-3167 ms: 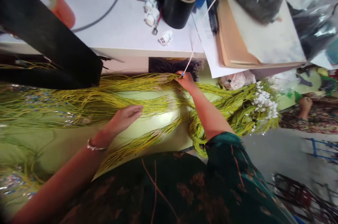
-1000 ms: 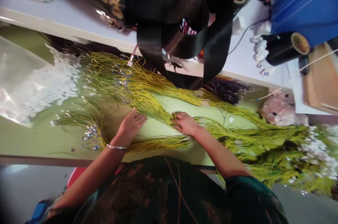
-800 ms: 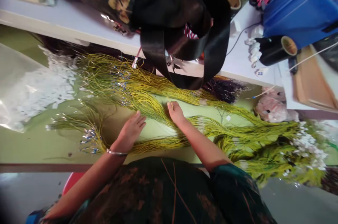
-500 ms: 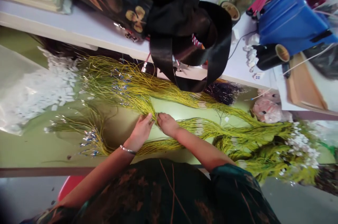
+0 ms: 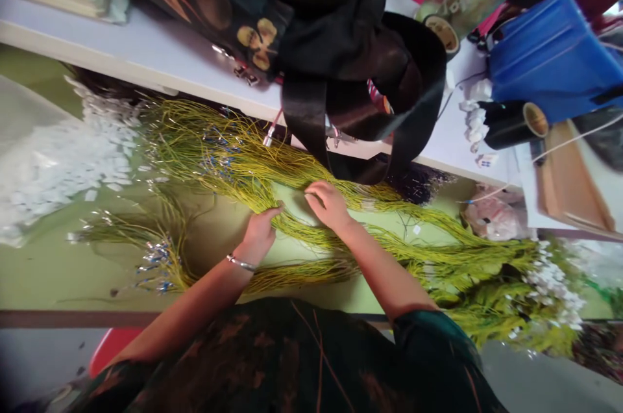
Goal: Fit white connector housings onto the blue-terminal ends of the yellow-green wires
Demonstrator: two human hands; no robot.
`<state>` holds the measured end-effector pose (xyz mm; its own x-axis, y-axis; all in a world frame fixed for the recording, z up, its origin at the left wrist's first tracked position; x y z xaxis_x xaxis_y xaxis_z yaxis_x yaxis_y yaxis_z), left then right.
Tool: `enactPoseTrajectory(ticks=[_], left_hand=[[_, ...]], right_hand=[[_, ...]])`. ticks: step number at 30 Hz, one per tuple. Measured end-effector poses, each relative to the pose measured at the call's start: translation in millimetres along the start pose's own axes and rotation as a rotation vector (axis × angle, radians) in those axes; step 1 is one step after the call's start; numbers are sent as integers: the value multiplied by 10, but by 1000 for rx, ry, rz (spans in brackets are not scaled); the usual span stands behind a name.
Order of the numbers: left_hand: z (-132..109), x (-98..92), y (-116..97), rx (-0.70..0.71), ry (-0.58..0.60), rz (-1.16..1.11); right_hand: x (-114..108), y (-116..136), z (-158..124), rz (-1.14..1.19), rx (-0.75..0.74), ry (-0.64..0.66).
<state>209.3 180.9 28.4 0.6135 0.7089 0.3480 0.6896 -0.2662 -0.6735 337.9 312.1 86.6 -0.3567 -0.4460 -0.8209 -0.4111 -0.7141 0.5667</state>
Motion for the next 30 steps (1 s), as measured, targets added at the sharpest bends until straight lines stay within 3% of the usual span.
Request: enactPoseTrajectory(ticks=[2, 4, 8, 13, 17, 22, 27, 30], left_hand=[[-24, 39, -5, 11, 2, -80], [0, 98, 5, 14, 5, -154], [59, 176, -37, -13, 37, -252], [-157, 75, -155, -17, 173, -315], [-277, -103, -12, -35, 262, -370], [-16, -206, 91, -102, 205, -448], [177, -162, -15, -136, 366, -517], [166, -127, -70, -86, 443, -472]], right_hand=[[88, -10, 268, -163, -7, -10], [284, 62, 554, -272, -100, 62], [577, 119, 1031, -357, -180, 92], [560, -99, 1326, -294, -176, 97], [459, -206, 1458, -132, -162, 158], [350, -42, 1494, -94, -186, 230], [116, 220, 1158, -55, -220, 161], [146, 281, 866, -119, -245, 208]])
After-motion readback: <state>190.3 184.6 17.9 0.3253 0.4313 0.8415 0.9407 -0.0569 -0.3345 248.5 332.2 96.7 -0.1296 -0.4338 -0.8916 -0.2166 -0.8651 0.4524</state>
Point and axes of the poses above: each hand's wrist, its own z-axis towards the middle knuckle, its own x-axis out of the palm, y = z × x, the point moved 4 cm from there along z, towards the middle knuckle, and after that the axes turned 2 degrees about -y, right-handed, at the moved point
